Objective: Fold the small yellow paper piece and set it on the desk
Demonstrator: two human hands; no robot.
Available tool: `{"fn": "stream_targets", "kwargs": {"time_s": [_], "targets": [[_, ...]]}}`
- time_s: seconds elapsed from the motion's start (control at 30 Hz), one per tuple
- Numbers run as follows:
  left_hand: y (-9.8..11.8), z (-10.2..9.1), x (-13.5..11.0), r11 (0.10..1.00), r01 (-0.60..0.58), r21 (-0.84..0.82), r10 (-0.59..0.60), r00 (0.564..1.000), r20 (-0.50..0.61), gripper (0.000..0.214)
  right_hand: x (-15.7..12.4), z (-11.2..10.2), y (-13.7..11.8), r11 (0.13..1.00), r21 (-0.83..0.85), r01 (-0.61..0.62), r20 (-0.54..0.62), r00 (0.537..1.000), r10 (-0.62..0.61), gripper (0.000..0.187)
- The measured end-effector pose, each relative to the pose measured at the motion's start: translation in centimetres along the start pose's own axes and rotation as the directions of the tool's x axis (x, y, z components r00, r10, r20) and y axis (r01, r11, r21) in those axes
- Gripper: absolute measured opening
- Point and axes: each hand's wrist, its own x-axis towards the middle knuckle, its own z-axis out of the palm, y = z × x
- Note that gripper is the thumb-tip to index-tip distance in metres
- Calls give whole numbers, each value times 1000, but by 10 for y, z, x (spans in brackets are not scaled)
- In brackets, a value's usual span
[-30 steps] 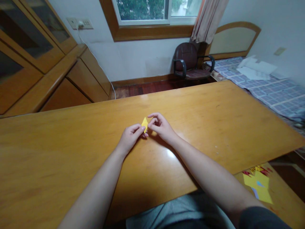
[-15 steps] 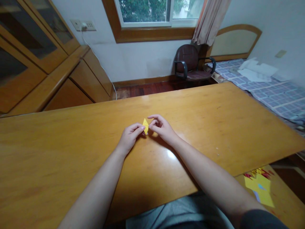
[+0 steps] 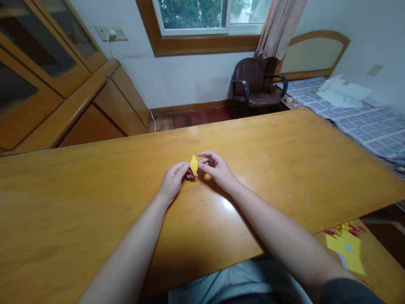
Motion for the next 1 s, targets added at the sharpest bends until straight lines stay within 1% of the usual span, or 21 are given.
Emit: {"fn": "stream_targets", "kwargs": {"time_s": [0.23, 0.33, 0.43, 0.57, 0.7, 0.87, 1.0], "targets": [[-4, -1, 1, 996, 15, -92, -20, 999, -50, 28, 1, -2, 2, 999, -41, 8, -53, 999, -10, 33], [-3, 0, 1, 994, 21, -110, -27, 998, -52, 25, 2, -3, 2, 998, -56, 16, -81, 996, -21, 31], [1, 1, 0, 998, 18, -59, -20, 999, -32, 23, 2, -3, 2, 998, -61, 23, -95, 995, -29, 30], [7, 3, -1, 998, 52, 41, -52, 999, -1, 26, 1, -2, 1, 999, -39, 5, -63, 998, -8, 30], [6, 4, -1, 996, 78, 53, -78, 997, -4, 27, 0, -2, 2, 999, -50, -6, -34, 999, 5, 28], [2, 3, 0, 995, 74, 71, -72, 997, -19, 26, 2, -2, 5, 997, -70, 27, -40, 999, -30, 29], [0, 1, 0, 993, 68, 94, -65, 998, -26, 25, 1, -2, 5, 997, -76, 18, -17, 1000, -20, 30]]}}
